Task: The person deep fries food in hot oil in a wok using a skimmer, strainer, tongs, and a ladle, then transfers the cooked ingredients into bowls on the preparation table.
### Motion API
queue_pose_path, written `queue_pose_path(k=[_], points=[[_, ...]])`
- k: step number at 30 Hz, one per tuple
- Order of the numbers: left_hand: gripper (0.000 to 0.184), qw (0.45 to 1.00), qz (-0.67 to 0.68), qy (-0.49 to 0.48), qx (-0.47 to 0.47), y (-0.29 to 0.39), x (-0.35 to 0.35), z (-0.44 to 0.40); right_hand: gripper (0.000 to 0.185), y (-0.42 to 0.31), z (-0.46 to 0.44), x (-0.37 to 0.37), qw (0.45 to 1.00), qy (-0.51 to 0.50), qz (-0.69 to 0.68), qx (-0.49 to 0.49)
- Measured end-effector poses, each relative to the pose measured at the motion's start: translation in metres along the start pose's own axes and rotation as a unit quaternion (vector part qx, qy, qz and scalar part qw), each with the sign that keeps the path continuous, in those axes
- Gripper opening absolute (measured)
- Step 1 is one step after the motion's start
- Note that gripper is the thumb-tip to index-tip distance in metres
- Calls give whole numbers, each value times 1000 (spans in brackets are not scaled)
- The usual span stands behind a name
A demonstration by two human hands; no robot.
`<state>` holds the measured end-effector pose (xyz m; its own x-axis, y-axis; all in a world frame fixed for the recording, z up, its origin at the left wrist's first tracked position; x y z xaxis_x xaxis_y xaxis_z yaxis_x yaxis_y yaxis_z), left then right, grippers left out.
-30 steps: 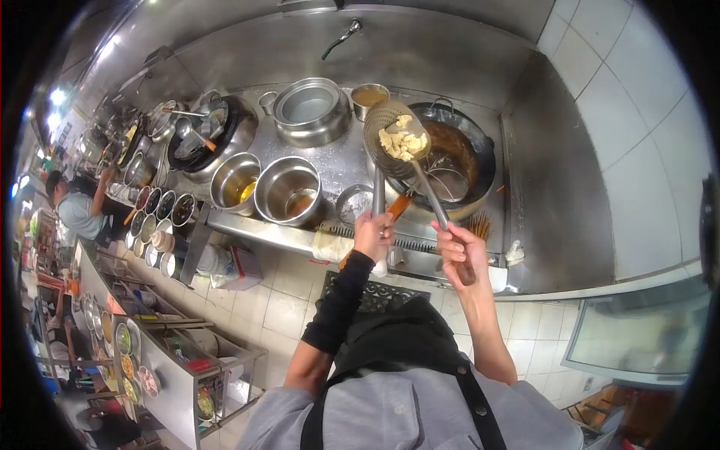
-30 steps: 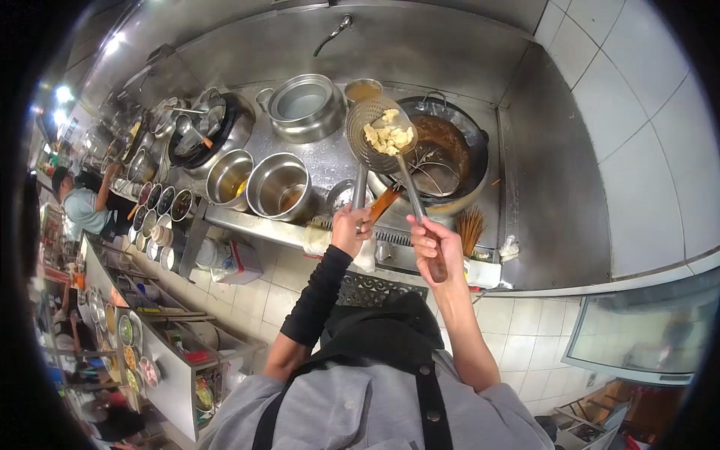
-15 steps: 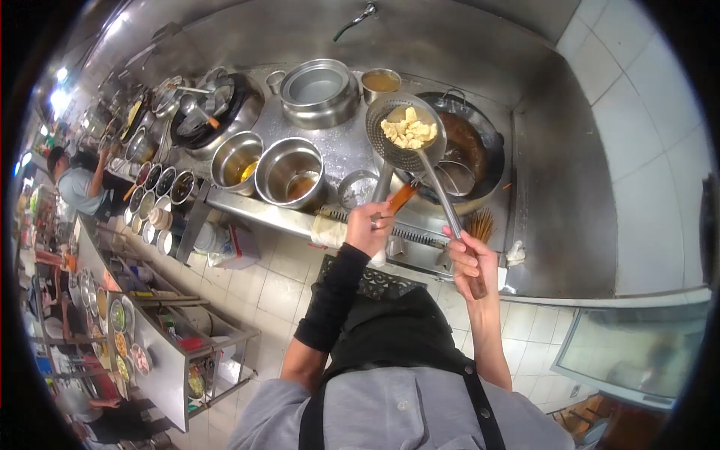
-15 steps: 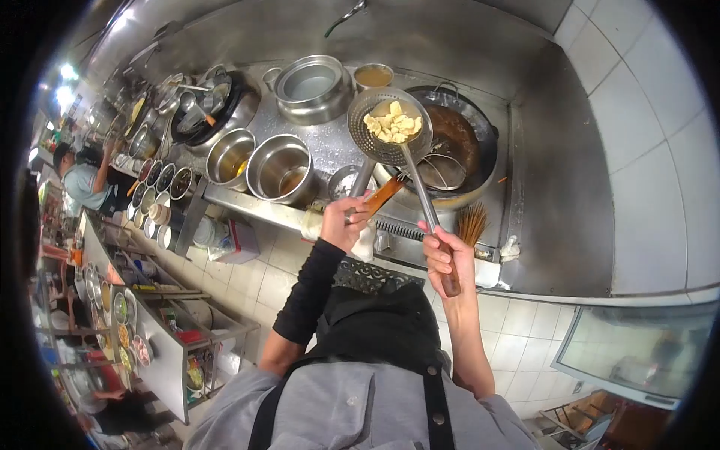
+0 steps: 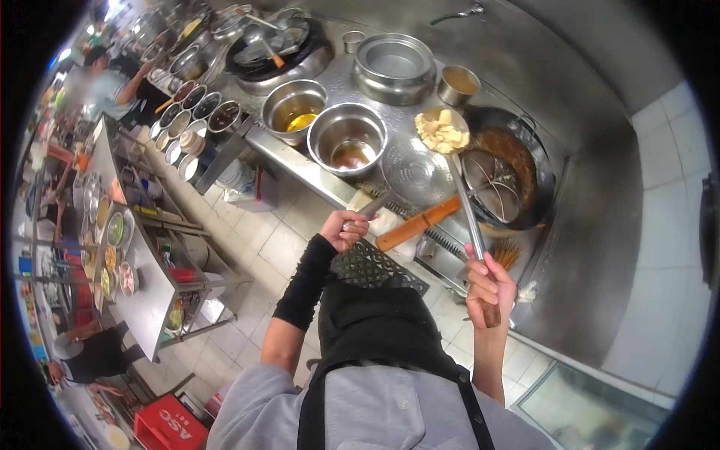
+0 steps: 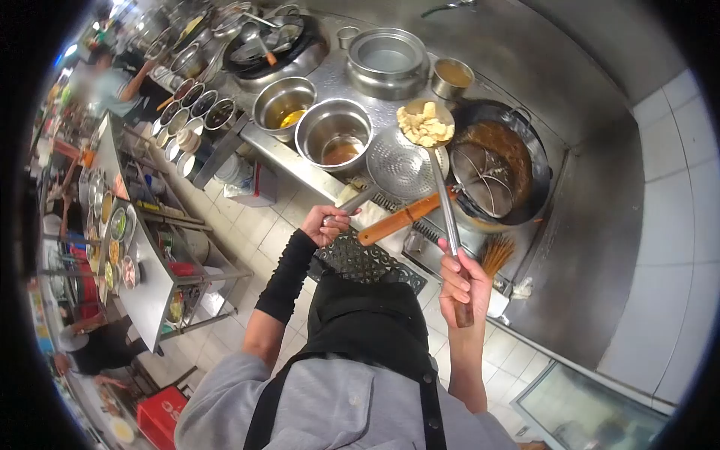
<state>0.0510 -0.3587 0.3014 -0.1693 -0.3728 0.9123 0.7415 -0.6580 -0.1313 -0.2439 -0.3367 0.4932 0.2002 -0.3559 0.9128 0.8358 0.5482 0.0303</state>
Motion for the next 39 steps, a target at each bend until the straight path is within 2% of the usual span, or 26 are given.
queue_pose_path(k=[2,5,7,8,10,11,12,13,14,15,16,17,20,23,24,27,29,31,33,37,39], points=[[40,1000,6,-25,-6,0,-20,-3,40,13,-5,11,1000,6,18,-9],[35,997,56,-52,-29,-9,-67,-10,41,35,-13,24,999,13,41,-9],[27,996,56,-50,-42,-10,-109,-20,43,55,-25,23,999,-2,39,35],[23,998,48,-31,-36,-9,-140,-36,45,67,-31,27,998,-11,24,55],[15,998,-31,-37,46,-3,-155,-43,48,96,-46,39,996,-20,21,88],[17,962,-137,191,138,1,-137,-23,50,109,-58,46,995,-22,31,91],[22,952,-225,172,118,8,-165,-49,50,127,-70,53,993,-28,24,109],[30,901,-351,227,113,13,-178,-55,51,146,-66,61,992,-39,13,117],[34,800,-534,241,130,27,-177,-53,52,165,-77,69,990,-41,13,132],[35,694,-663,216,180,41,-169,-43,52,184,-92,74,988,-45,24,144],[40,557,-768,210,237,55,-161,-31,52,202,-107,80,986,-49,35,155],[42,568,-749,260,221,59,-136,22,52,222,-120,84,984,-54,43,163],[43,589,-753,224,191,86,-144,94,54,283,-155,98,971,-58,4,230],[71,617,-735,258,106,125,-124,207,51,353,-193,116,960,-68,-8,272],[61,599,-722,297,176,141,-136,228,50,375,-206,122,955,-72,9,289],[47,657,-646,330,204,167,-160,302,48,440,-243,139,934,-75,46,347],[36,638,-591,372,324,176,-192,344,45,480,-274,148,925,-66,109,357],[34,645,-548,408,343,163,-204,400,43,529,-309,155,903,-61,127,407],[33,645,-515,420,376,143,-219,446,41,583,-341,163,886,-73,195,413],[36,716,-329,488,376,84,-282,502,39,698,-403,169,837,-76,179,512],[36,744,-217,491,398,57,-318,515,38,758,-421,177,833,-64,153,528]])
Point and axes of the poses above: each hand's wrist, its own z-axis away from the middle knuckle, its own x-axis out of the palm, y = z × x, the point moved 6 cm from there along -z, towards the middle knuckle, and after that the axes turned 1 degree about -x, right-handed, at the moved point
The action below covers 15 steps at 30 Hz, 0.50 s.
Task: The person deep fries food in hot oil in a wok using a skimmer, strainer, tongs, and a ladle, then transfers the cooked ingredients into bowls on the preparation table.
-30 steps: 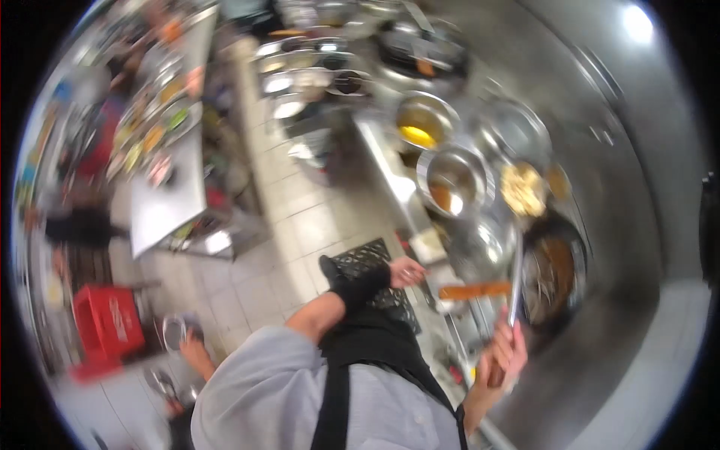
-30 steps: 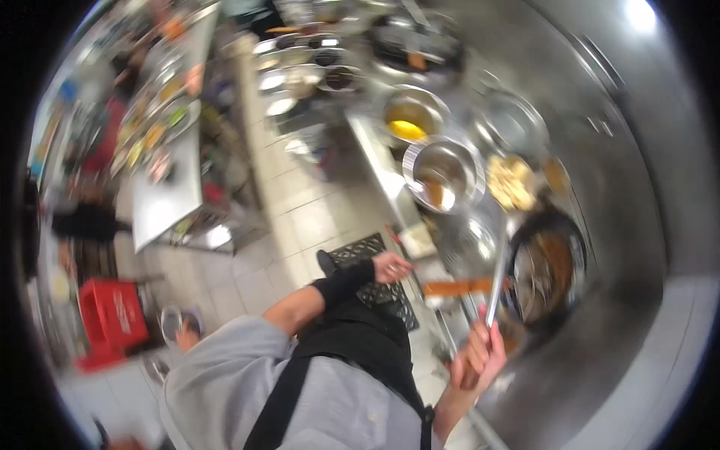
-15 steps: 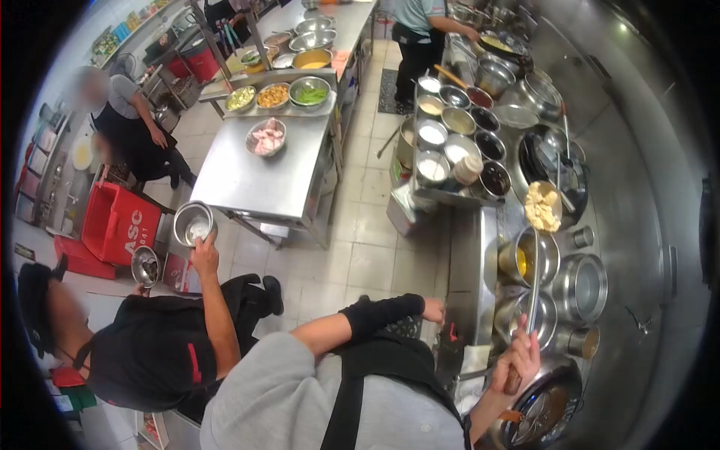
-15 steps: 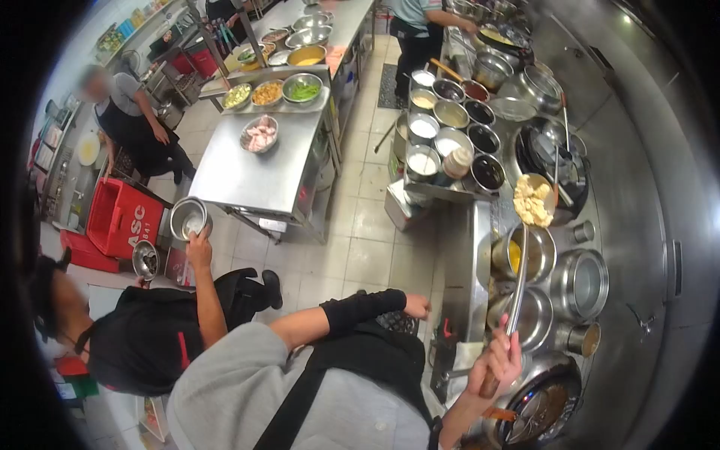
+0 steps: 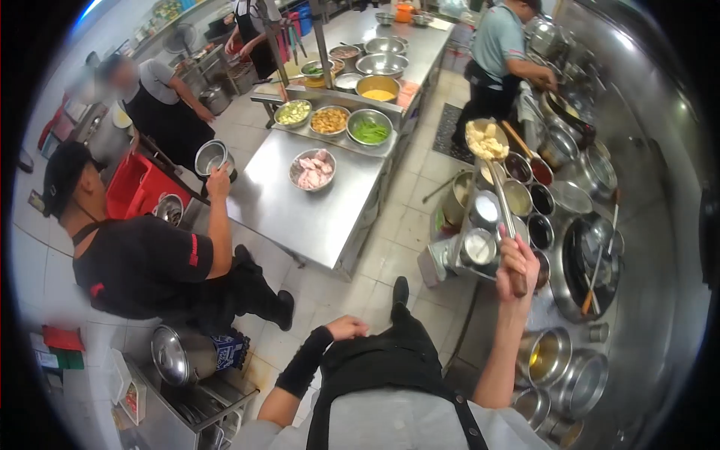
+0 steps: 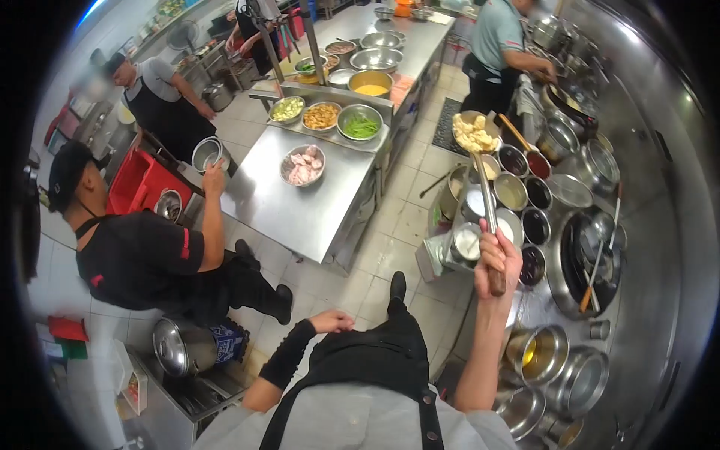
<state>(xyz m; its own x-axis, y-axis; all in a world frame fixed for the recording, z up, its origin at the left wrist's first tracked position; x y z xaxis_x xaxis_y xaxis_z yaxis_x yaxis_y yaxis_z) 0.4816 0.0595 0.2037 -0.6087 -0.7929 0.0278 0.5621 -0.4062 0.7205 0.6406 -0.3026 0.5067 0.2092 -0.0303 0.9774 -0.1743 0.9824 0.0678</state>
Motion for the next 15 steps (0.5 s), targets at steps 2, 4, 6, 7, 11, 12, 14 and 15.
queue_pose_path(k=[2,4,6,7,11,12,14,15], points=[[34,998,61,22,-21,-20,-25,3,39,0,-57,3,999,-15,-1,31],[32,988,132,51,-53,-11,-38,10,36,4,-106,15,999,-15,16,48],[30,977,156,102,-100,17,-51,18,35,3,-154,17,995,-34,-3,90],[30,978,154,106,-97,27,-57,12,35,4,-173,21,996,-19,19,83],[32,978,149,127,-76,75,-82,-11,34,-1,-246,24,995,-6,55,87],[33,977,149,135,-74,83,-87,-12,34,-1,-260,25,994,2,67,85],[32,975,156,142,-67,98,-95,-13,34,-5,-290,30,993,19,88,81],[32,972,168,147,-73,104,-98,-12,34,-6,-303,29,992,28,94,80]])
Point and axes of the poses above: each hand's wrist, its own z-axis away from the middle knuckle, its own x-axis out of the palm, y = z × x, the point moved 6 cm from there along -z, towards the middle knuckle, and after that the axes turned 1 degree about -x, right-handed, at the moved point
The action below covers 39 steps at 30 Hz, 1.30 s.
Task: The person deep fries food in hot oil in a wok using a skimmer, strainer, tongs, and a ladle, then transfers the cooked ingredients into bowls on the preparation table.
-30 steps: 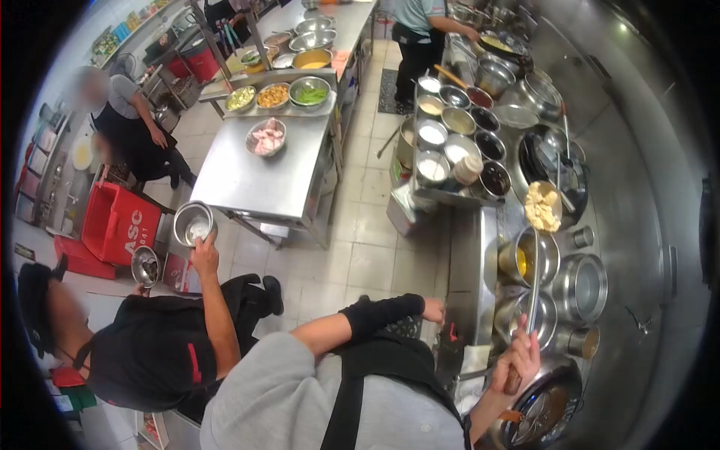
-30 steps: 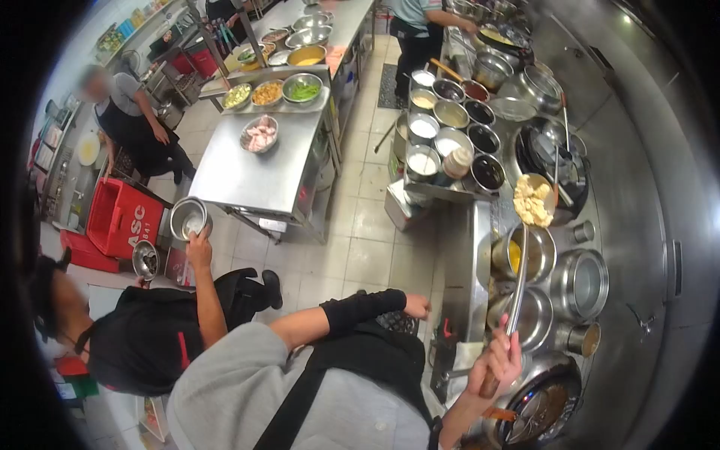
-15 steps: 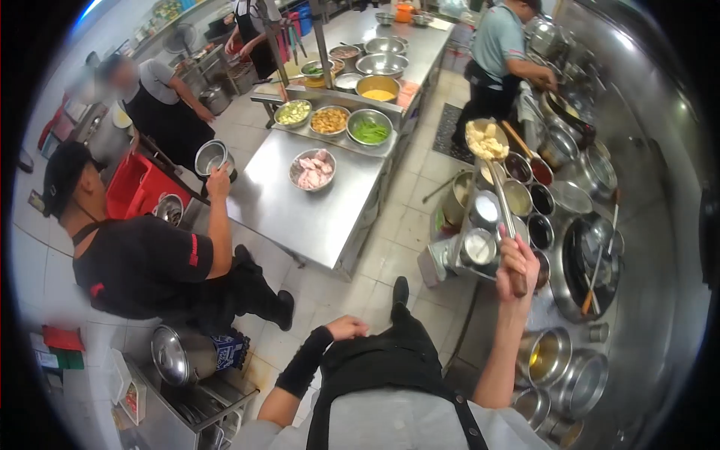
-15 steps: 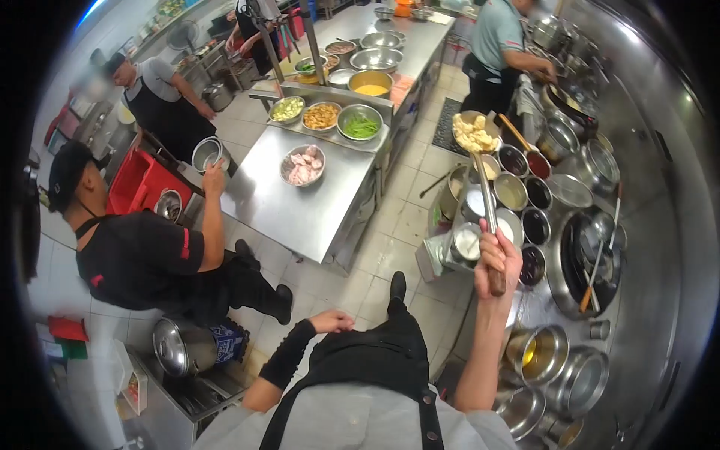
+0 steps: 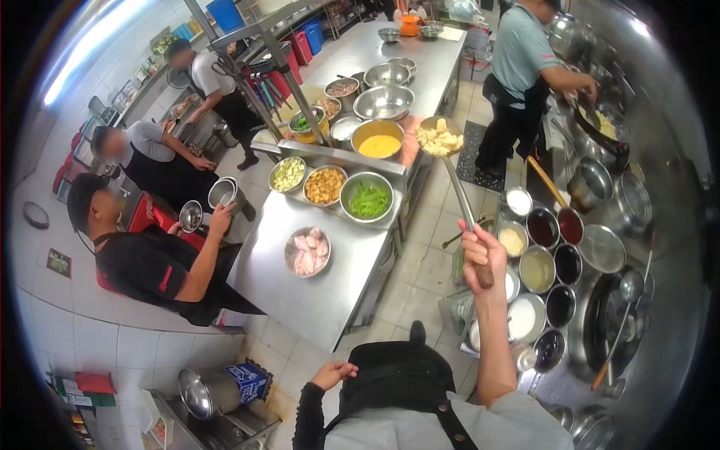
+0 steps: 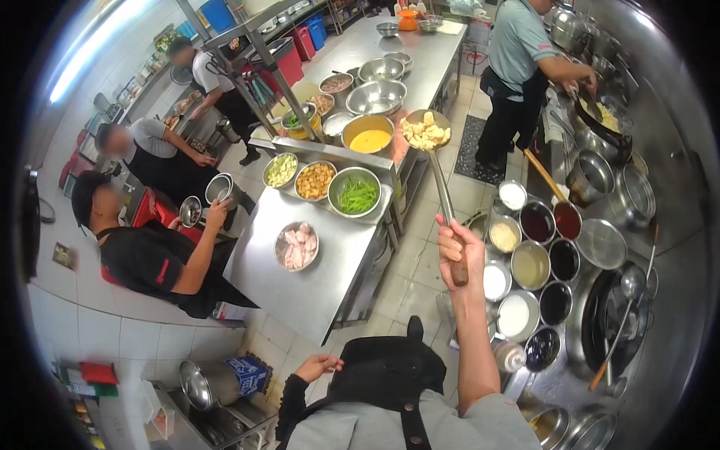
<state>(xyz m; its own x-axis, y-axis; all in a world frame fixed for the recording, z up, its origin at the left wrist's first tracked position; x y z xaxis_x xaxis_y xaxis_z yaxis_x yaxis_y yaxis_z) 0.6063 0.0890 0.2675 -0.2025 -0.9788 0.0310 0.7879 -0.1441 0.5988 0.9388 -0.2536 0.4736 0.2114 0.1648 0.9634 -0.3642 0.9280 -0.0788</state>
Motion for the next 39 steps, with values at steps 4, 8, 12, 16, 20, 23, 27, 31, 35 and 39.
queue_pose_path(k=[4,8,12,16,20,23,27,31,35,39], points=[[32,1000,9,-8,-16,9,-10,-10,33,-7,-48,2,1000,-8,12,-1],[34,999,-8,-43,-11,34,-25,-25,33,-9,-75,7,1000,3,13,-18],[36,997,-60,-51,23,104,-41,-49,32,-11,-95,14,1000,8,8,-22],[34,985,-91,-119,85,163,-45,-79,32,-14,-106,21,1000,-3,23,-12],[25,972,-107,-174,117,205,-48,-92,31,-20,-119,31,999,21,38,-17],[21,970,-84,-204,107,236,-46,-101,32,-28,-134,34,995,54,74,-31],[23,978,-80,-181,71,256,-49,-121,33,-45,-154,37,997,52,58,-1],[23,977,-83,-185,61,297,-39,-145,34,-65,-170,36,994,62,86,15],[21,972,-118,-182,85,359,-31,-158,33,-86,-183,40,993,47,108,14],[19,981,-102,-143,82,410,-29,-172,33,-107,-194,29,992,70,109,9]])
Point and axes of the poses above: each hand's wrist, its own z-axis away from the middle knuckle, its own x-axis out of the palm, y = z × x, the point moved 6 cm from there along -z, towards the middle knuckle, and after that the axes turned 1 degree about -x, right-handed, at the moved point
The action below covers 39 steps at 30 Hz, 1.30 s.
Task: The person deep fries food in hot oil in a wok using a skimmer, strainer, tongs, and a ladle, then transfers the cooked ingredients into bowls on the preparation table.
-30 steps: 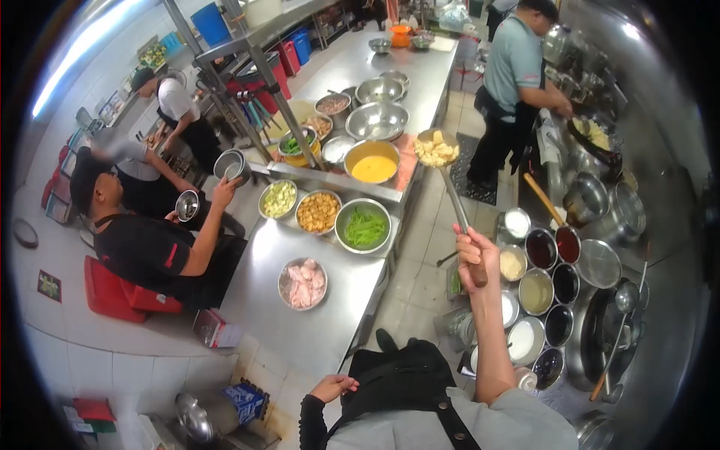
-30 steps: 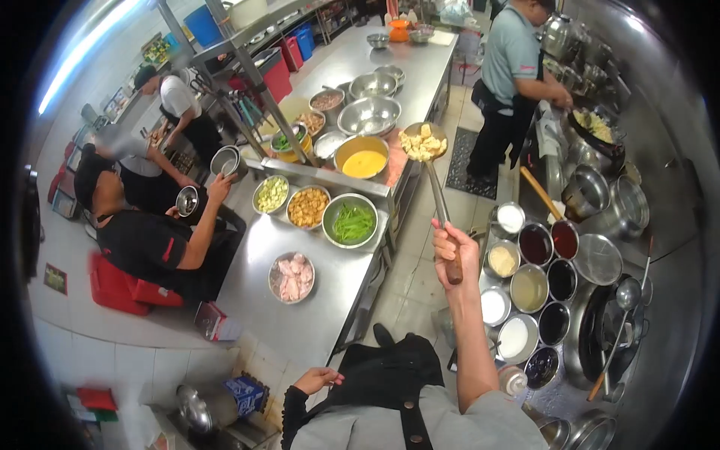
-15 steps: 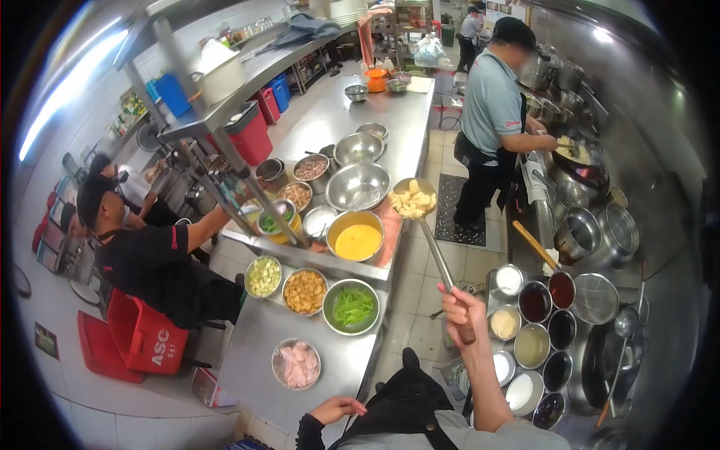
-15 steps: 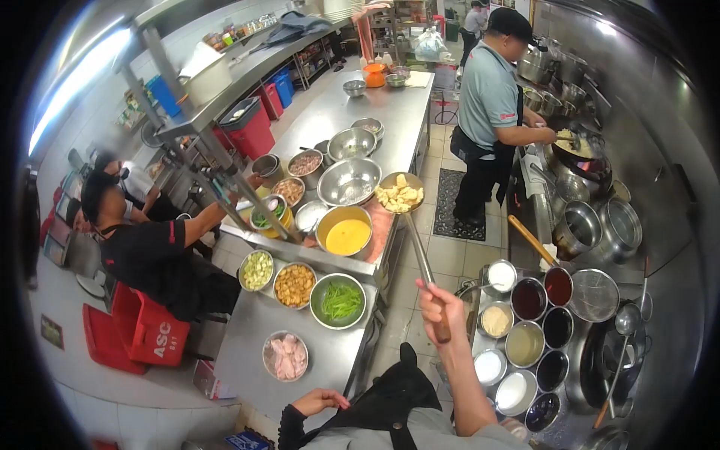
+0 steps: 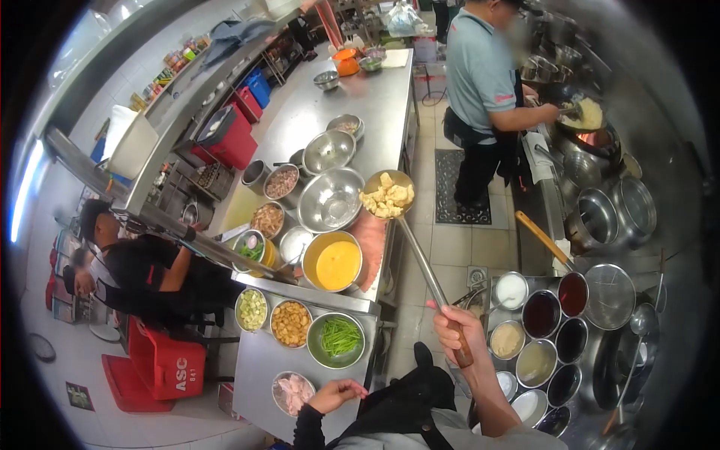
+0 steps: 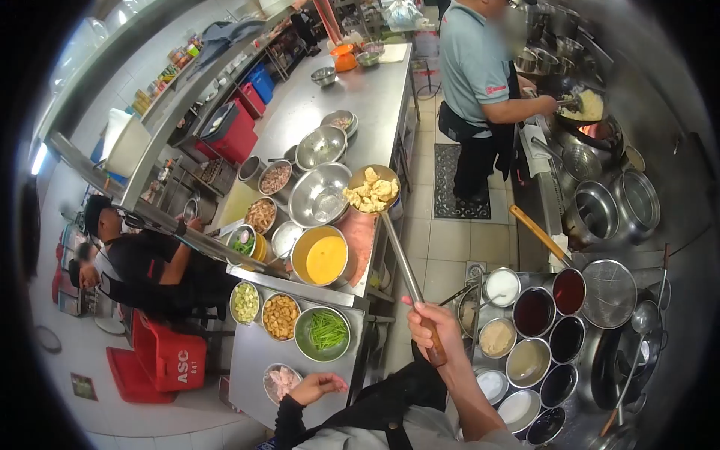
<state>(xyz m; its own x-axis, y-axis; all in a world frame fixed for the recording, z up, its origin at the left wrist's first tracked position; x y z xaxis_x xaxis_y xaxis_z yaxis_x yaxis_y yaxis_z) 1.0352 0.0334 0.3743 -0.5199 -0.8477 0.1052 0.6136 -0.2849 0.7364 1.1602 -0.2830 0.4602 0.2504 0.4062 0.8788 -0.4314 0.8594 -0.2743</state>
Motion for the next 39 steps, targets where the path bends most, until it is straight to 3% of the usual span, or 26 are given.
queue_pose_path(k=[3,5,6,8,10,12,13,14,19,20,22,23,24,26,28,29,32,34,36,39], points=[[17,998,34,35,41,34,-11,-17,32,-10,-7,-12,1000,15,7,2],[15,993,-29,91,63,59,-32,-35,32,-16,-11,-24,999,42,11,1],[17,986,12,134,96,74,-48,-48,32,-18,-13,-27,998,54,14,-1],[25,945,-75,275,164,119,-92,-75,33,-23,-14,-26,998,57,0,-9],[23,900,-40,354,251,161,-152,-110,34,-29,-19,-24,998,54,-15,-15],[38,849,-147,468,197,172,-239,-165,36,-31,-21,-21,998,54,-33,-12],[45,830,-212,485,176,177,-281,-196,36,-32,-19,-22,997,61,-40,-12],[49,849,-189,479,119,188,-304,-217,36,-33,-18,-22,997,68,-46,-15],[37,837,-158,523,-40,197,-399,-309,37,-31,-6,-21,996,69,-53,-20],[36,847,-103,521,-30,194,-411,-318,38,-30,-4,-20,996,72,-51,-22],[25,884,147,444,19,216,-382,-298,38,-28,0,-20,995,78,-55,-26],[16,894,139,417,91,227,-388,-300,38,-27,2,-22,995,75,-54,-29],[17,868,46,477,129,247,-385,-286,38,-27,3,-22,995,79,-55,-33],[28,877,9,436,200,291,-347,-237,38,-26,6,-21,994,86,-57,-40],[34,817,-132,489,277,326,-316,-189,37,-26,8,-22,993,90,-55,-45],[25,738,-300,550,252,336,-319,-184,37,-26,10,-23,993,92,-53,-47],[18,561,-517,563,318,368,-240,-153,38,-26,12,-22,993,88,-53,-55],[15,494,-619,509,336,351,-231,-186,38,-28,12,-22,994,80,-58,-55],[12,493,-726,401,263,309,-235,-242,38,-25,13,-20,993,78,-63,-57],[11,510,-675,460,269,321,-269,-236,36,-27,10,-15,994,78,-52,-58]])
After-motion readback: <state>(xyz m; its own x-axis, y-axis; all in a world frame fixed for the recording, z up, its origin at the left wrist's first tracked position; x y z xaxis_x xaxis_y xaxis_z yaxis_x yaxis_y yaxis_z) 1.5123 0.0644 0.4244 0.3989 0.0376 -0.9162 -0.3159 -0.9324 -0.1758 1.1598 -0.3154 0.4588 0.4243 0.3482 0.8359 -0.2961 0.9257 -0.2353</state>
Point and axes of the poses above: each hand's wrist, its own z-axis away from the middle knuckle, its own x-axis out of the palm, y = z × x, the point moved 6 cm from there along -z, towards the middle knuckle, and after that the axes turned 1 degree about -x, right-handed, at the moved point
